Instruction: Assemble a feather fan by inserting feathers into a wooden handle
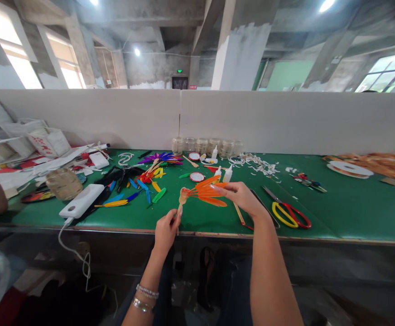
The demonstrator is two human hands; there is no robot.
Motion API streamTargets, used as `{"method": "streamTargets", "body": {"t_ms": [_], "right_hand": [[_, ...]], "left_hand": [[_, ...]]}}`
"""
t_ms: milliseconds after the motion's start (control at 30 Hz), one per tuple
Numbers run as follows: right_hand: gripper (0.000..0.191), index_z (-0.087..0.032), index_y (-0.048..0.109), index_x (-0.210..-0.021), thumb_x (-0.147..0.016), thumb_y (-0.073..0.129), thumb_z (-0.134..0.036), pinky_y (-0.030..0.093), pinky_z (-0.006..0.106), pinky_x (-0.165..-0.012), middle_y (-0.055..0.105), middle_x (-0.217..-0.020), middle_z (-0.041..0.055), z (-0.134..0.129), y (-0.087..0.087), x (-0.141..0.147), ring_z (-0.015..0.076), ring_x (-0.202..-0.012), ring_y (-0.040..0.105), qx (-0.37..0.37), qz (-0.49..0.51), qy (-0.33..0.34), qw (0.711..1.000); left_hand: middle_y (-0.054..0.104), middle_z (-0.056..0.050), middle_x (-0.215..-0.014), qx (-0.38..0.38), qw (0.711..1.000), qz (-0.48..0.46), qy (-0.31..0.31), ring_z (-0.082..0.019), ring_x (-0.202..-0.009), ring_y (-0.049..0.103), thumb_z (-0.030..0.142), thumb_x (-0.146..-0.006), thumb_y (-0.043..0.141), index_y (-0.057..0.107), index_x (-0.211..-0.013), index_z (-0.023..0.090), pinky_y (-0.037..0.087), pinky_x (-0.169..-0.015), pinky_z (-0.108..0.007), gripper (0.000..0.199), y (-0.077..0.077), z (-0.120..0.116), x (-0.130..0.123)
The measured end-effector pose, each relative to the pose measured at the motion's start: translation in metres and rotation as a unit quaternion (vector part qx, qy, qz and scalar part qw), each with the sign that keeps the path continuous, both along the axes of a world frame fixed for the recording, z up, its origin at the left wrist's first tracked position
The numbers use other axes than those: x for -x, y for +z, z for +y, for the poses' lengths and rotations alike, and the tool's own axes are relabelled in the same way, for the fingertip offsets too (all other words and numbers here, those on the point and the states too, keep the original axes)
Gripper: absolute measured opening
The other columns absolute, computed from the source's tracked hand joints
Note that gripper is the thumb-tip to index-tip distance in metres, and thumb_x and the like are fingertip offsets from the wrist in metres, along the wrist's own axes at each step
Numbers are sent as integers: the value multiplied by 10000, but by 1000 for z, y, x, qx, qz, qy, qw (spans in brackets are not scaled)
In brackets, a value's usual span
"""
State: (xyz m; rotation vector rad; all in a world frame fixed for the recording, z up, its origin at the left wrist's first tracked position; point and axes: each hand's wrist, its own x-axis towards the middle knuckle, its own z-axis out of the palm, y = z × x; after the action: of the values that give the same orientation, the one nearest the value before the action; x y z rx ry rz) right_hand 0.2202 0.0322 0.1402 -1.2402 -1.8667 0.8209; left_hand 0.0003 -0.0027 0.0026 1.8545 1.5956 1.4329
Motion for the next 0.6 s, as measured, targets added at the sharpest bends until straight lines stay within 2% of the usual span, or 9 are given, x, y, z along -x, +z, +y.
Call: {"method": "streamTargets", "body": {"t_ms": [100,367,500,600], "right_hand": [[391,-185,698,-955,-673,636,-448,488,330,-714,694,-927,56,0,-1,2,256,-872,615,25,-12,36,999],[356,-193,700,-947,-694,614,-429,488,335,-677,700,-865,49,0,-1,6,229,-799,622,5,-26,26,999],[355,-184,704,-927,-694,611,-436,491,339,-682,696,-880,54,-1,0,6,235,-817,619,6,-23,32,999],[386,-182,684,-983,-702,606,-436,492,345,-720,686,-943,60,0,-1,6,242,-867,613,23,-14,50,998]], "left_hand": [[414,52,-450,-3,1000,3,4,-71,-418,384,396,-834,409,601,-811,167,304,-467,-176,300,1,0,0],[419,48,-455,8,1000,1,-6,-73,-421,386,406,-836,402,599,-817,172,309,-470,-176,306,0,0,1],[424,45,-455,0,1000,8,3,-70,-420,380,395,-832,406,610,-799,172,306,-464,-173,304,0,0,1],[416,52,-441,5,1000,4,-5,-69,-414,383,391,-837,400,608,-818,170,310,-464,-169,304,1,0,1]]}}
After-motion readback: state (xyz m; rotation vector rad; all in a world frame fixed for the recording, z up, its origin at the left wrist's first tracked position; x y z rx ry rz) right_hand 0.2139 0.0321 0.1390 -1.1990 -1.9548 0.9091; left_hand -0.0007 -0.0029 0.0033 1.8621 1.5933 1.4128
